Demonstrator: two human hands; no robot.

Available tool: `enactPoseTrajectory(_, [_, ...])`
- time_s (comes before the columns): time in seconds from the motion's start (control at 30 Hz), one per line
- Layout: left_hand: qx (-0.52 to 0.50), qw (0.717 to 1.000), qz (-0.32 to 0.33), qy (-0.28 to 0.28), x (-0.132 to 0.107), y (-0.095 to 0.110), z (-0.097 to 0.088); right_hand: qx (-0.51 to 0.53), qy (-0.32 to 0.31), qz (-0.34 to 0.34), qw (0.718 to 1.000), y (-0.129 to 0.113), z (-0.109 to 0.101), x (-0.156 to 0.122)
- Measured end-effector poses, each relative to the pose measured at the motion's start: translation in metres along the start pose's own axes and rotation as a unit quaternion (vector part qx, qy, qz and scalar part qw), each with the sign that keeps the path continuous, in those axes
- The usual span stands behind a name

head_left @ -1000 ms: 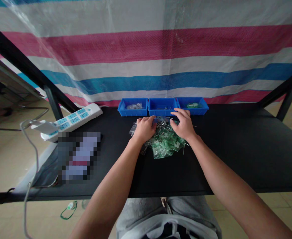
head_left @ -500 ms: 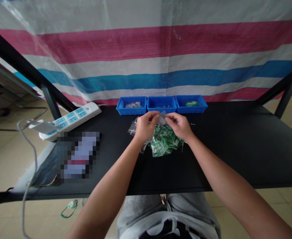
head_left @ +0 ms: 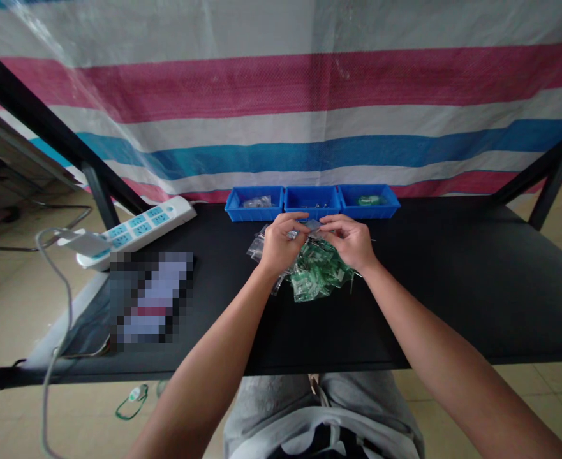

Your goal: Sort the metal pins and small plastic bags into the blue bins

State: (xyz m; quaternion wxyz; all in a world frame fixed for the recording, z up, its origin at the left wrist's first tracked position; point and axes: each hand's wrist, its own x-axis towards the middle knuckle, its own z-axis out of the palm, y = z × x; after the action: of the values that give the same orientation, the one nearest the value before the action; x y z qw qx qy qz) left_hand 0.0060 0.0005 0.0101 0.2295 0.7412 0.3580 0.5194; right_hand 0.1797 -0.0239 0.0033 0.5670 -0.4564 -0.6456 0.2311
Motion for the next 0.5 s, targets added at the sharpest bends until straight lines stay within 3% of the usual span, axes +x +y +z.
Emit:
enactPoseTrajectory(0.2, [-0.065,0.995,-0.07,-0.034,-0.003,-0.005,0.005,0.049,0.007,0.095,0.994,0.003,0.004,-0.002])
enactPoseTrajectory(0.33, [-0.145,0.983,-0.108,-0.043,-0.003,-0.011,0.009,0.073,0.005,0.088,0.993,0.003,0.006,-0.003])
enactPoseTrajectory(0.5, [-0.064,0.987,-0.143,0.038,0.003,-0.02,0.004,0.014,-0.022,0.065,0.998,0.003,0.004,-0.003])
